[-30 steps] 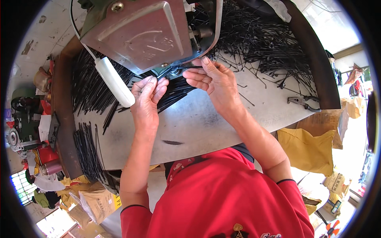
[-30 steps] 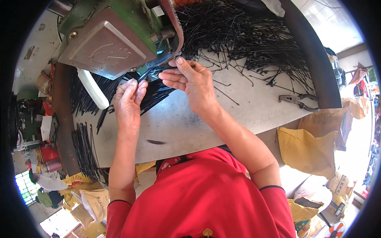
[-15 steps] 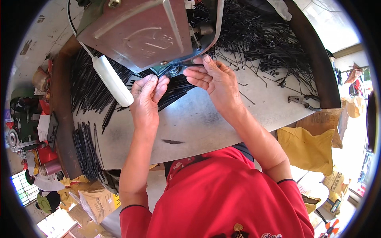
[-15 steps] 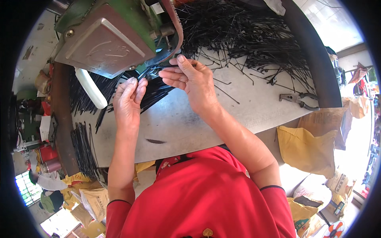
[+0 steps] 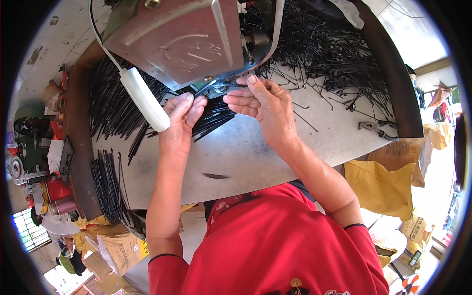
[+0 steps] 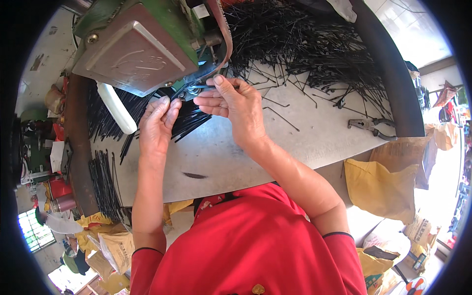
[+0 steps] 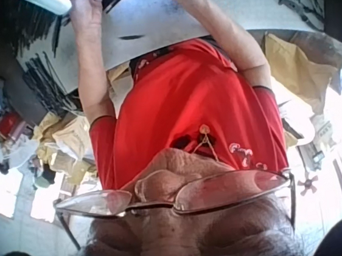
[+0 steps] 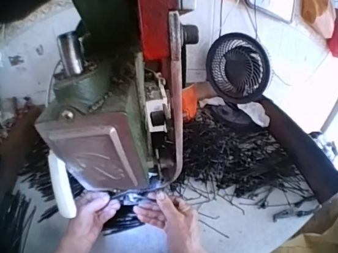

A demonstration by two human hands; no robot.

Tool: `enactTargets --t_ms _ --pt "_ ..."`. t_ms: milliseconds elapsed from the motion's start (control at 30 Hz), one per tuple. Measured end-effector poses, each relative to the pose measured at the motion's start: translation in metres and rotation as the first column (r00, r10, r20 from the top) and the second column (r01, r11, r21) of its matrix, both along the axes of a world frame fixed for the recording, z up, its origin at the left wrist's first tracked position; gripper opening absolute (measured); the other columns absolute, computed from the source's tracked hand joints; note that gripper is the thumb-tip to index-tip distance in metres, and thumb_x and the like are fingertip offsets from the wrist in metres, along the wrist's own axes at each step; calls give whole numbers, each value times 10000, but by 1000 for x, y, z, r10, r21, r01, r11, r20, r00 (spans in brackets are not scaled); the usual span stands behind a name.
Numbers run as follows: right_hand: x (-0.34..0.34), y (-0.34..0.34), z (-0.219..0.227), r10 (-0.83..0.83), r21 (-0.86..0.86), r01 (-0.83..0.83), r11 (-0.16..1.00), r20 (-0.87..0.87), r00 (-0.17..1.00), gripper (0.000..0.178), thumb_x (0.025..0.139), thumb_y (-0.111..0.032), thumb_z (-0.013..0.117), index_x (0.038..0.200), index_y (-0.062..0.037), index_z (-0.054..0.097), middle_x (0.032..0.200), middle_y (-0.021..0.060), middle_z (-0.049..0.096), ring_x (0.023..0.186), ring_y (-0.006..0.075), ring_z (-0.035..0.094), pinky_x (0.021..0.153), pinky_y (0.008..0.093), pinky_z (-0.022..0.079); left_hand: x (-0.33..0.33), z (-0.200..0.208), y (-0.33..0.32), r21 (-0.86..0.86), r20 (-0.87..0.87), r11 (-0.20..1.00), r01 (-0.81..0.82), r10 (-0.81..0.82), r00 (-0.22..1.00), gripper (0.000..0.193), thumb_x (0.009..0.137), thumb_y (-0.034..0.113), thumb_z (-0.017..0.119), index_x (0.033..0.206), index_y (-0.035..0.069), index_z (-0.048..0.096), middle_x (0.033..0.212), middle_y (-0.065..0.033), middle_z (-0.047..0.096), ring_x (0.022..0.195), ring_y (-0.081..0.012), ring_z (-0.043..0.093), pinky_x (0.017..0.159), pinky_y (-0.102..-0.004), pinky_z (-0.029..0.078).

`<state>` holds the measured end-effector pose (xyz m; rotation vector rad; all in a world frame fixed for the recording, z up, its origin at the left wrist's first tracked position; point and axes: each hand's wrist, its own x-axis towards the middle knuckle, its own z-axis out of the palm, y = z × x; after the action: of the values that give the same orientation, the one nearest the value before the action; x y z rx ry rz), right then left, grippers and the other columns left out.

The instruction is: The person repeatedly picks up thin black metal rods from a pile on a workbench and uses a manual bending machine to bend them into a U-shape. The person handles the rods one by one, feeding them into the machine and removing the finished pieces.

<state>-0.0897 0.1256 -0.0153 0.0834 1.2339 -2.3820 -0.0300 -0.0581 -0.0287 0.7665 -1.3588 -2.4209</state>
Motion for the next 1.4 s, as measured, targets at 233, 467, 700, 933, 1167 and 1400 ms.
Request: enactTargets --t_ms 233,467,700,933,1167,1400 --pt "-6 4 -8 -6 -73 4 997 -29 1000 404 935 -290 582 1046 97 548 933 244 647 861 289 686 770 343 576 2 6 19 -60 -43 995 -78 75 996 133 876 4 604 963 -25 507 906 -195 642 835 -270 691 691 -262 606" --pt "-7 3 -7 -5 -96 3 995 -20 1000 416 934 -306 581 1056 90 543 930 235 644 860 282 685 772 339 575 3 5 22 -153 -102 983 -104 89 991 92 897 37 594 965 -19 570 912 -176 661 838 -229 690 706 -241 599" --pt "-7 4 -12 28 -92 -25 995 28 999 418 940 -314 569 1060 86 543 947 239 640 879 284 680 786 344 569 -2 1 12 -22 -62 999 -23 22 998 131 881 13 599 975 -36 523 930 -212 651 848 -268 690 711 -268 605" --pt "0 1 -13 6 -90 -2 996 42 999 407 942 -310 565 1052 82 553 944 238 647 873 283 682 785 348 569 7 -5 8 5 -62 999 -36 37 997 99 879 4 596 953 -31 540 932 -213 650 853 -279 690 711 -266 608" --pt "-2 5 -10 17 -115 -13 993 33 999 416 942 -317 565 1072 78 550 945 229 647 862 276 681 787 347 568 2 7 16 -133 -77 989 -68 58 995 110 879 5 601 947 -28 521 929 -210 644 835 -279 690 693 -266 605" --pt "0 5 -13 23 -82 -19 996 49 999 431 945 -332 559 1082 75 532 950 216 634 872 275 677 787 345 566 -3 3 4 -110 -6 993 54 -55 998 126 879 18 606 955 -35 521 897 -211 659 799 -265 694 685 -271 599"
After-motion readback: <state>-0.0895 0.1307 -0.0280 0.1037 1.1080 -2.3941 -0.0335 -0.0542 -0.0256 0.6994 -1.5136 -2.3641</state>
